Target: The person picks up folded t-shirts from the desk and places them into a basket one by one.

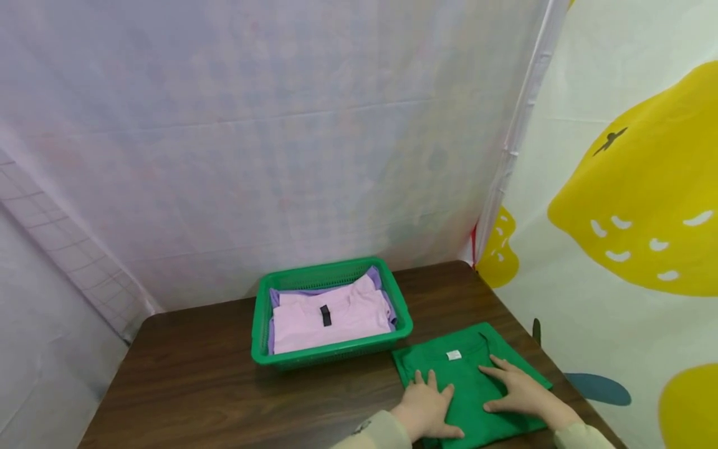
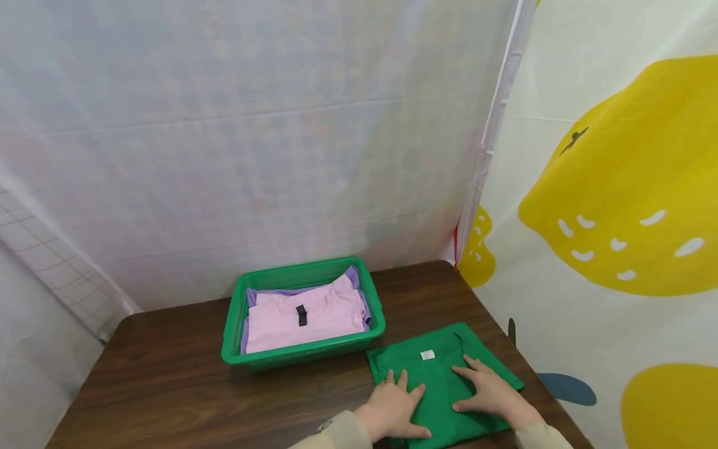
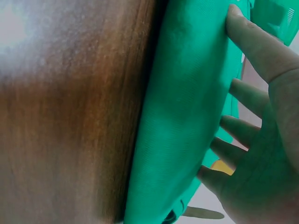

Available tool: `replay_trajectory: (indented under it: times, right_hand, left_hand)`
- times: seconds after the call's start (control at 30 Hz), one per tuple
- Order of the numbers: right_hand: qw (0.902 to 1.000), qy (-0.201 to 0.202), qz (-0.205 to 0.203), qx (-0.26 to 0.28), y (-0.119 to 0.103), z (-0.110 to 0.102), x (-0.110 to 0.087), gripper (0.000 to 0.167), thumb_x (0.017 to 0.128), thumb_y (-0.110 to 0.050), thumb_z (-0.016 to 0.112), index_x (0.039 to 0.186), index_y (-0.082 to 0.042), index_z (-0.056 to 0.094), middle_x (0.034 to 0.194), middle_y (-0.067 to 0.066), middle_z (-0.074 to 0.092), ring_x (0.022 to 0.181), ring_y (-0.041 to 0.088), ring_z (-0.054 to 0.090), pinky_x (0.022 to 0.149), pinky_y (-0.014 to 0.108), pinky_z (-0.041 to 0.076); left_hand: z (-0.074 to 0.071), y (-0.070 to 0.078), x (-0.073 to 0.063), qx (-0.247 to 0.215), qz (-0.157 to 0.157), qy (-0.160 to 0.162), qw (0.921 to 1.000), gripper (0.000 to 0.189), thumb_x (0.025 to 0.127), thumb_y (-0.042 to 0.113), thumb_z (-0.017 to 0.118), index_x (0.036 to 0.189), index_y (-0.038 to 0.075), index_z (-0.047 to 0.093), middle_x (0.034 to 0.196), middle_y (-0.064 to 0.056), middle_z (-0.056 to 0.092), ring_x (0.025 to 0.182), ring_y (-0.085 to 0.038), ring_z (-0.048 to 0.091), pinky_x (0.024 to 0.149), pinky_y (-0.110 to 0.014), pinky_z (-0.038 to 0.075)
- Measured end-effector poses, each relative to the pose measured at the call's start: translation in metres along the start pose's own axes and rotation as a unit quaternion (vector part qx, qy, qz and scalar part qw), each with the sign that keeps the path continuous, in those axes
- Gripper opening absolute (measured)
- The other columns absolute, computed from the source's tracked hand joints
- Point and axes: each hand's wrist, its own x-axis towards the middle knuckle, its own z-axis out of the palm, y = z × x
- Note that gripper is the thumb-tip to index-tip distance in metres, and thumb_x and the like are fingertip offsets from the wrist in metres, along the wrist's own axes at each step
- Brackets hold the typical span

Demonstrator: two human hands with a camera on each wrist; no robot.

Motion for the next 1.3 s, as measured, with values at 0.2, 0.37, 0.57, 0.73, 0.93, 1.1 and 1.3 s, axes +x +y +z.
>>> replay_trajectory:
  times: [0.2, 0.37, 0.57, 0.73, 0.93, 1.1, 1.3]
  right_hand:
    - [1.0000, -0.007, -0.006, 0.003, -0.005, 0.001, 0.003, 0.079, 0.073, -0.043, 0.082, 0.133, 0.002, 0.056, 0.140, 0.039, 0.035, 0.124, 0.062, 0.032, 0.091, 0.071, 0.034]
    - [0.9998, -0.012, -0.015, 0.002, -0.010, 0.000, 0.004, 0.078, 0.073, -0.042, 0.082, 0.132, 0.002, 0.056, 0.139, 0.040, 0.035, 0.123, 0.063, 0.032, 0.091, 0.072, 0.033]
    - [0.9988, -0.028, -0.041, -0.002, -0.015, 0.001, 0.007, 0.077, 0.072, -0.042, 0.083, 0.132, -0.001, 0.057, 0.141, 0.038, 0.035, 0.124, 0.062, 0.032, 0.090, 0.073, 0.033]
    - [0.9957, -0.063, -0.067, 0.013, -0.017, 0.005, 0.011, 0.080, 0.072, -0.041, 0.083, 0.136, -0.004, 0.055, 0.144, 0.033, 0.036, 0.126, 0.063, 0.027, 0.090, 0.075, 0.030]
    - [0.9901, -0.101, -0.095, 0.027, -0.015, 0.008, 0.011, 0.084, 0.070, -0.041, 0.085, 0.141, -0.010, 0.051, 0.145, 0.032, 0.035, 0.126, 0.067, 0.021, 0.089, 0.079, 0.025]
    - [0.9895, -0.097, -0.104, 0.024, -0.021, 0.012, 0.008, 0.087, 0.069, -0.043, 0.085, 0.141, -0.010, 0.051, 0.145, 0.034, 0.034, 0.125, 0.069, 0.020, 0.088, 0.080, 0.024]
    - [0.9900, -0.092, -0.104, 0.027, -0.028, 0.014, 0.009, 0.089, 0.068, -0.041, 0.085, 0.140, -0.003, 0.050, 0.145, 0.034, 0.033, 0.126, 0.069, 0.019, 0.091, 0.078, 0.025]
  left_hand:
    - [-0.001, -0.004, -0.005, 0.003, -0.001, 0.005, 1.0000, 0.081, 0.077, 0.080, 0.051, 0.145, 0.038, 0.041, 0.147, -0.008, 0.041, 0.129, -0.037, 0.044, 0.093, -0.041, 0.048]
    - [0.000, -0.008, -0.008, -0.004, 0.001, 0.004, 1.0000, 0.081, 0.077, 0.079, 0.052, 0.145, 0.037, 0.041, 0.148, -0.008, 0.041, 0.130, -0.037, 0.043, 0.095, -0.041, 0.046]
    - [0.007, -0.013, -0.014, -0.004, 0.004, 0.018, 0.9998, 0.081, 0.076, 0.079, 0.053, 0.145, 0.037, 0.042, 0.147, -0.008, 0.041, 0.129, -0.038, 0.043, 0.096, -0.042, 0.046]
    - [0.010, -0.018, -0.022, -0.013, 0.013, 0.022, 0.9996, 0.081, 0.076, 0.078, 0.056, 0.145, 0.037, 0.043, 0.146, -0.008, 0.043, 0.129, -0.038, 0.044, 0.095, -0.042, 0.047]
    - [0.010, -0.025, -0.029, -0.028, 0.029, 0.008, 0.9992, 0.080, 0.078, 0.076, 0.055, 0.146, 0.036, 0.042, 0.147, -0.009, 0.042, 0.129, -0.038, 0.043, 0.095, -0.042, 0.047]
    - [0.011, -0.029, -0.032, -0.029, 0.033, 0.000, 0.9991, 0.078, 0.079, 0.075, 0.055, 0.145, 0.037, 0.042, 0.147, -0.008, 0.042, 0.130, -0.037, 0.043, 0.095, -0.041, 0.047]
    - [0.011, -0.034, -0.035, -0.024, 0.036, 0.009, 0.9990, 0.078, 0.079, 0.077, 0.054, 0.145, 0.037, 0.042, 0.147, -0.008, 0.042, 0.130, -0.037, 0.043, 0.094, -0.042, 0.048]
